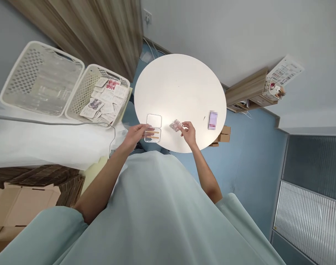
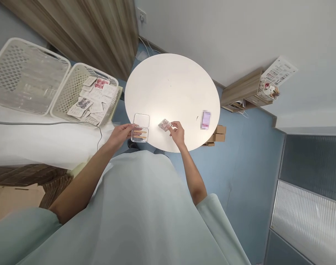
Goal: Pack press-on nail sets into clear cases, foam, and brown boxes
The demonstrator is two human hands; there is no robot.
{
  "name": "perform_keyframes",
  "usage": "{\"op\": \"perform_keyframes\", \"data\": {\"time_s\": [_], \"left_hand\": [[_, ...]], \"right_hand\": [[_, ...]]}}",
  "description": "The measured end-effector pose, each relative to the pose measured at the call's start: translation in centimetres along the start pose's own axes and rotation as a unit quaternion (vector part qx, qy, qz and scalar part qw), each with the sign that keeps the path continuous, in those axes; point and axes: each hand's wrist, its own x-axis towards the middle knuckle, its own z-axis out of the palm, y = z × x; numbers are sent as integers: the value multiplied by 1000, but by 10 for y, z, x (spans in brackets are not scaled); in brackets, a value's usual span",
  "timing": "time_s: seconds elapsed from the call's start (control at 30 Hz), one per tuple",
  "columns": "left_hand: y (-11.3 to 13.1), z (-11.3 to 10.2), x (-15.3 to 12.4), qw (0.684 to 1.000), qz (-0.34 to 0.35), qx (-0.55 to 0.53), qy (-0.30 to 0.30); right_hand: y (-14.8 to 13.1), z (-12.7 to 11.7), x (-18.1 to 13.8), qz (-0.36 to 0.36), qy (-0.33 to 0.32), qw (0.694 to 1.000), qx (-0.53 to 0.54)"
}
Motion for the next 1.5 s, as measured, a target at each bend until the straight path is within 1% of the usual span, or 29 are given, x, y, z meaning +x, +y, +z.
{"op": "perform_keyframes", "data": {"time_s": [0.1,0.17,0.23,0.3,0.37,0.53,0.7,0.93,1.1,1.17,1.27,1.33,1.43,1.47,1.5], "left_hand": [[4,25,7,999,7,9,-32],[6,41,10,999,9,9,-48],[9,55,13,998,11,10,-62],[12,66,15,997,17,15,-77],[17,75,16,996,22,25,-86],[31,89,8,995,31,42,-87],[38,96,0,994,28,47,-92],[36,99,-4,994,25,48,-92],[38,98,-7,994,19,36,-102],[39,97,-8,994,20,32,-104],[38,94,-8,993,21,34,-108],[37,92,-8,993,22,38,-111],[35,89,-10,991,17,42,-122],[34,88,-11,991,14,41,-127],[33,87,-12,990,11,37,-133]], "right_hand": [[-27,-22,-13,-32,17,998,50],[-42,-30,-22,-53,1,996,69],[-51,-33,-30,-71,-30,995,68],[-56,-34,-35,-82,-63,994,39],[-56,-34,-39,-91,-82,992,-6],[-56,-39,-44,-117,-96,984,-90],[-58,-41,-51,-142,-97,974,-151],[-53,-37,-56,-175,-54,951,-250],[-50,-33,-56,-178,-51,945,-271],[-50,-31,-57,-174,-51,950,-253],[-53,-32,-58,-171,-45,964,-197],[-57,-35,-55,-161,-14,976,-143],[-60,-42,-44,-110,65,991,-47],[-60,-44,-39,-83,76,994,-16],[-60,-45,-33,-55,69,996,12]]}}
